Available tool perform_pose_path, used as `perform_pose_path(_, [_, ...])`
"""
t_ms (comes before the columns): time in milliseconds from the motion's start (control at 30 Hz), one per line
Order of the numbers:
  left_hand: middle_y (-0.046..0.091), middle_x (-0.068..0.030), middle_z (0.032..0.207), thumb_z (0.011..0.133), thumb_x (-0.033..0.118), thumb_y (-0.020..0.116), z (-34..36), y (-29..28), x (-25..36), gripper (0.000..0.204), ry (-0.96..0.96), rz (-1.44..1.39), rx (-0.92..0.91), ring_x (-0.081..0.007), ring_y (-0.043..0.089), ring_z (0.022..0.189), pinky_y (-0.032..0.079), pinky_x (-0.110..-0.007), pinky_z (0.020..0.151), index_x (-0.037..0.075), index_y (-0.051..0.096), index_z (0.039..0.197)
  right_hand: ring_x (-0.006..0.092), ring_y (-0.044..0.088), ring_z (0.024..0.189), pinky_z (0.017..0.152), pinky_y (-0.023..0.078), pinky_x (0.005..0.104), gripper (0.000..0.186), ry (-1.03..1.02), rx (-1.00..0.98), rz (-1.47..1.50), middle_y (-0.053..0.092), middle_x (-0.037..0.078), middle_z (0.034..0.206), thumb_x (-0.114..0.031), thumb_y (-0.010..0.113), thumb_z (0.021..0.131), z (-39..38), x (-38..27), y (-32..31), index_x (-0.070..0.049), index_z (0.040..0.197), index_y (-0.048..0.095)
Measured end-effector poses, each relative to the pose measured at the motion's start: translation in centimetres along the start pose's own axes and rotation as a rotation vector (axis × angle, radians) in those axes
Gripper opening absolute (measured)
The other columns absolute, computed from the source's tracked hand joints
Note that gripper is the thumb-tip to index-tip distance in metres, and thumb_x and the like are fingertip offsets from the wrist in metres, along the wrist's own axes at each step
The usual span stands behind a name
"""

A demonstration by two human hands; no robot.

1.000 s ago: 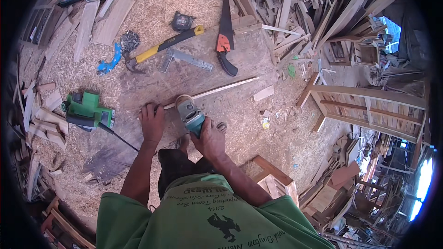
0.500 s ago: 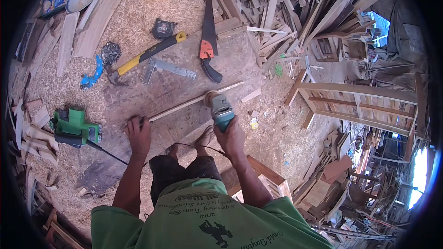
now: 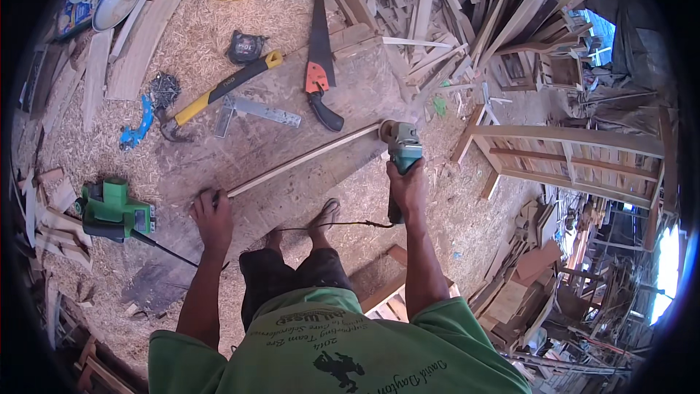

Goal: The person uses a hand saw to cut a long wooden plank on a workbench. They then use a green electric planer to smooth the surface of the wood, followed by a handheld sander to finish the edges. The person measures and marks the wood with a pencil and ruler before cutting it again.

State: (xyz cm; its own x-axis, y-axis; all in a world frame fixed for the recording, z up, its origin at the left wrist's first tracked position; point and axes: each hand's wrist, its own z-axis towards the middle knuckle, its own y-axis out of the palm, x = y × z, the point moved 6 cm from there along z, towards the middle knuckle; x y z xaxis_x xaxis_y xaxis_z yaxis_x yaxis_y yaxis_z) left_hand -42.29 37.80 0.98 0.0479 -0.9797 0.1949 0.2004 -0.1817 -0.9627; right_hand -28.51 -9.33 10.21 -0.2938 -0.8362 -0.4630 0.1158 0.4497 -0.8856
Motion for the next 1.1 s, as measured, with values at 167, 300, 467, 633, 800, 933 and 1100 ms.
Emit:
perform_pose_path(167, [0.062,-0.0146,0.127,0.093,0.015,0.072,0.6,-0.2,0.8,0.033,0.042,-0.054,0.038,-0.0386,0.059,0.121,0.045,-0.057,0.101,0.012,0.07,0.126,0.0358,0.073,0.096,0.088,0.057,0.0484,0.059,0.232,-0.019,0.352,0.075,0.021,0.101,-0.039,0.085,0.09,-0.7,7.6,0.6,0.003,0.122,0.062])
perform_pose_path(300, [0.063,-0.0149,0.125,0.092,0.015,0.072,-0.1,-0.9,0.2,0.031,-0.01,-0.05,0.032,-0.0385,0.059,0.121,0.046,-0.056,0.101,0.011,0.071,0.123,0.0152,0.068,0.069,0.063,0.059,0.0333,0.042,0.366,-0.186,0.836,0.07,0.005,0.087,-0.043,0.076,0.105,-6.8,3.4,-1.5,-0.002,0.116,0.071])
perform_pose_path(467, [0.064,-0.0146,0.13,0.095,0.022,0.073,1.0,-3.0,1.2,0.037,-0.053,-0.116,-0.024,-0.0385,0.058,0.126,0.044,-0.058,0.11,0.009,0.07,0.129,0.0211,0.071,0.069,0.063,0.062,0.0367,0.046,0.592,-0.269,0.963,0.07,0.009,0.087,-0.046,0.076,0.104,-14.5,7.4,-3.8,-0.003,0.117,0.066])
perform_pose_path(633, [0.057,-0.0191,0.154,0.097,0.022,0.07,0.5,-4.5,6.7,0.053,-0.064,-0.217,-0.044,-0.0405,0.052,0.144,0.036,-0.06,0.124,0.011,0.063,0.149,0.0298,0.074,0.074,0.067,0.065,0.0438,0.055,0.797,-0.229,1.147,0.071,0.014,0.09,-0.053,0.076,0.102,-18.4,14.5,-5.1,-0.004,0.122,0.061])
perform_pose_path(800, [0.046,-0.0215,0.168,0.096,0.019,0.068,-0.1,-1.5,14.9,0.063,0.142,-0.177,-0.068,-0.0409,0.042,0.157,0.029,-0.061,0.13,0.006,0.057,0.157,0.0314,0.074,0.078,0.075,0.066,0.0494,0.043,1.019,-0.339,1.573,0.072,0.015,0.096,-0.05,0.077,0.1,-17.9,22.8,-3.0,-0.015,0.123,0.065])
perform_pose_path(933, [0.051,-0.0211,0.163,0.096,0.02,0.066,3.5,-1.6,17.5,0.06,0.044,-0.126,0.039,-0.0397,0.045,0.155,0.03,-0.059,0.131,0.005,0.06,0.153,0.0352,0.076,0.079,0.074,0.066,0.0567,0.038,1.037,-0.362,1.647,0.074,0.017,0.096,-0.05,0.07,0.101,-15.3,27.6,-2.3,-0.021,0.125,0.066])
perform_pose_path(1100, [0.06,-0.0151,0.153,0.093,0.019,0.066,4.2,1.3,17.1,0.053,-0.061,0.024,0.069,-0.0353,0.053,0.146,0.035,-0.057,0.127,0.007,0.065,0.144,0.0341,0.076,0.079,0.075,0.066,0.0568,0.036,1.095,-0.37,1.602,0.074,0.015,0.093,-0.049,0.069,0.101,-9.1,30.6,-2.9,-0.021,0.124,0.067])
